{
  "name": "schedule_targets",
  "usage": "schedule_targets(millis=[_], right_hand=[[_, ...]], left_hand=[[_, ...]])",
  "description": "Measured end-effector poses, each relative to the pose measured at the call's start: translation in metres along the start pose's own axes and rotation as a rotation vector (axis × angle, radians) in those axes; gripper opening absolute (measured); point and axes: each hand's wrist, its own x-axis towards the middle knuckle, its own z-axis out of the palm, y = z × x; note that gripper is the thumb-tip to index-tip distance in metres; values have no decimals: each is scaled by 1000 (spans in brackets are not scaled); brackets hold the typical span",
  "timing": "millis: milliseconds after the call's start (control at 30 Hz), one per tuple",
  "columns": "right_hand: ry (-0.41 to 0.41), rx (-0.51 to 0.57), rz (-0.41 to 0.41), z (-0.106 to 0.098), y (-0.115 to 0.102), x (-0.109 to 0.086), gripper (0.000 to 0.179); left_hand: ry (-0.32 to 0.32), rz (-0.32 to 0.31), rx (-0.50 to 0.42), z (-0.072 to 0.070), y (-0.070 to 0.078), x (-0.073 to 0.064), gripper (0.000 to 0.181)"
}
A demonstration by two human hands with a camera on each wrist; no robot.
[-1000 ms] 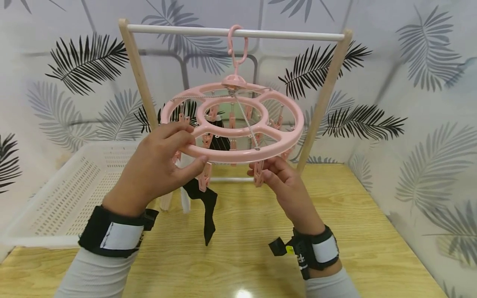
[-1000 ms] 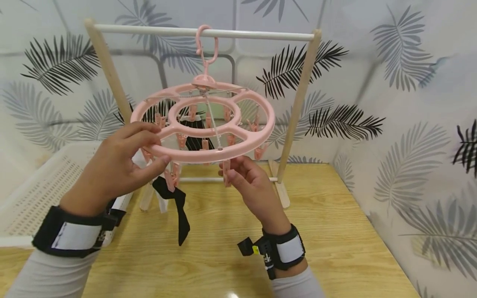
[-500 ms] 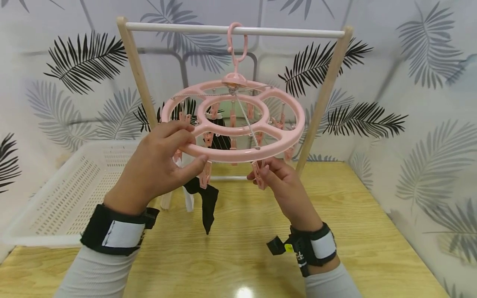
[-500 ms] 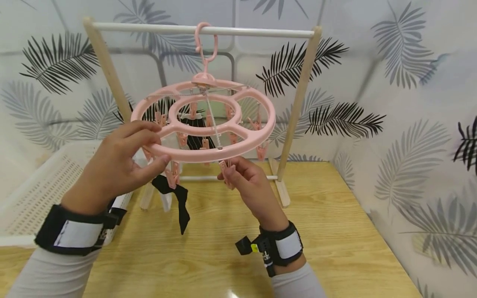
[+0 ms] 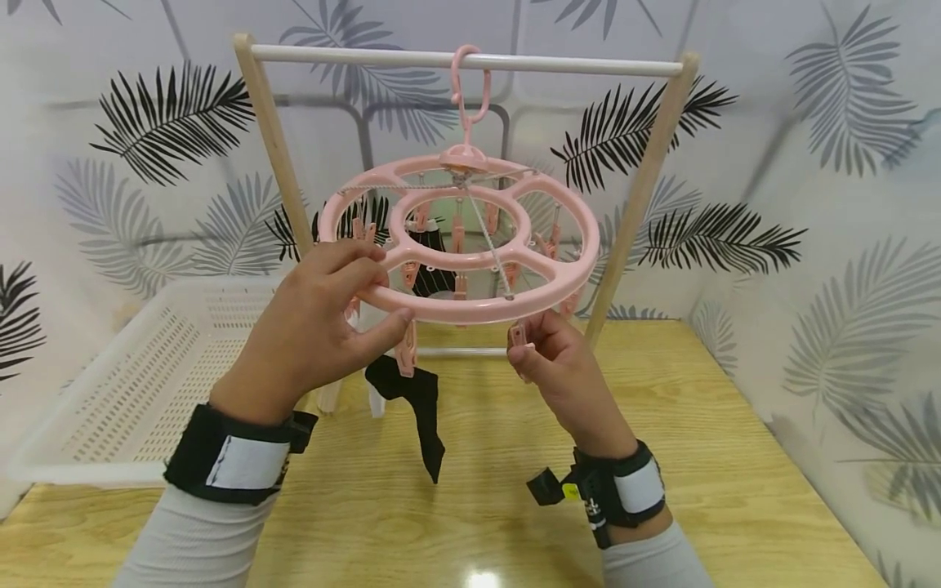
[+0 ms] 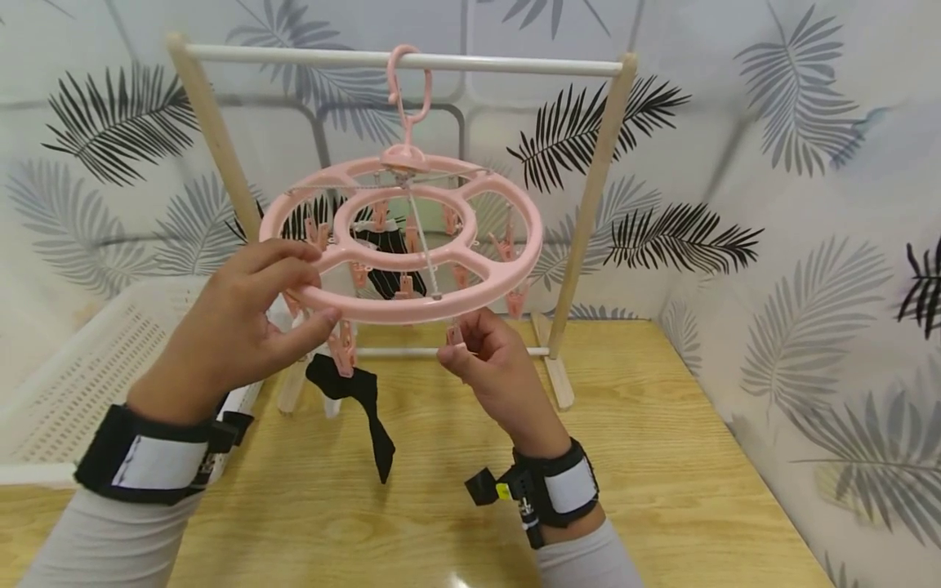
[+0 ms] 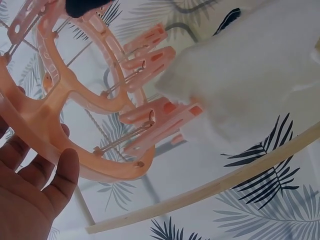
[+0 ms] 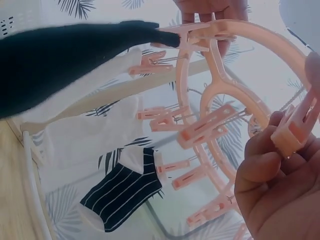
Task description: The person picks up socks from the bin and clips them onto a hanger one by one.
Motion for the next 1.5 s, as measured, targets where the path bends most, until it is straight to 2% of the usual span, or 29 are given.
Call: schedule_targets(millis=[233,367,467,733,867,1067,1200,1333,1500], right_hand=[[53,-42,51,6,-3,-3,13],[77,-62,34,9,-2,-2,9],[79,-58,25,12,-1,-1,9],[122,-74,103,18,0,-1,15],[135,-69,83,18,3,-1,20],[129,-16,25,20,6,1,31],[137,31,66,21,3,1,23],[137,32,99,20,2,1,17],[80,65,121,17,2,2,16]], left_hand=[[-5,-6,-18,0,-1,-1,35],[-6,-7,-13,0,-2,-2,33],[0,-7,-8,0,-2,-3,33],[10,-20,-18,2,-6,-6,30],[16,-24,-18,3,-7,-7,29],[20,-40,-9,4,-7,-8,30],[20,-44,-3,4,-7,-8,30],[17,-43,3,5,-8,-8,32],[16,-34,3,4,-8,-7,33]])
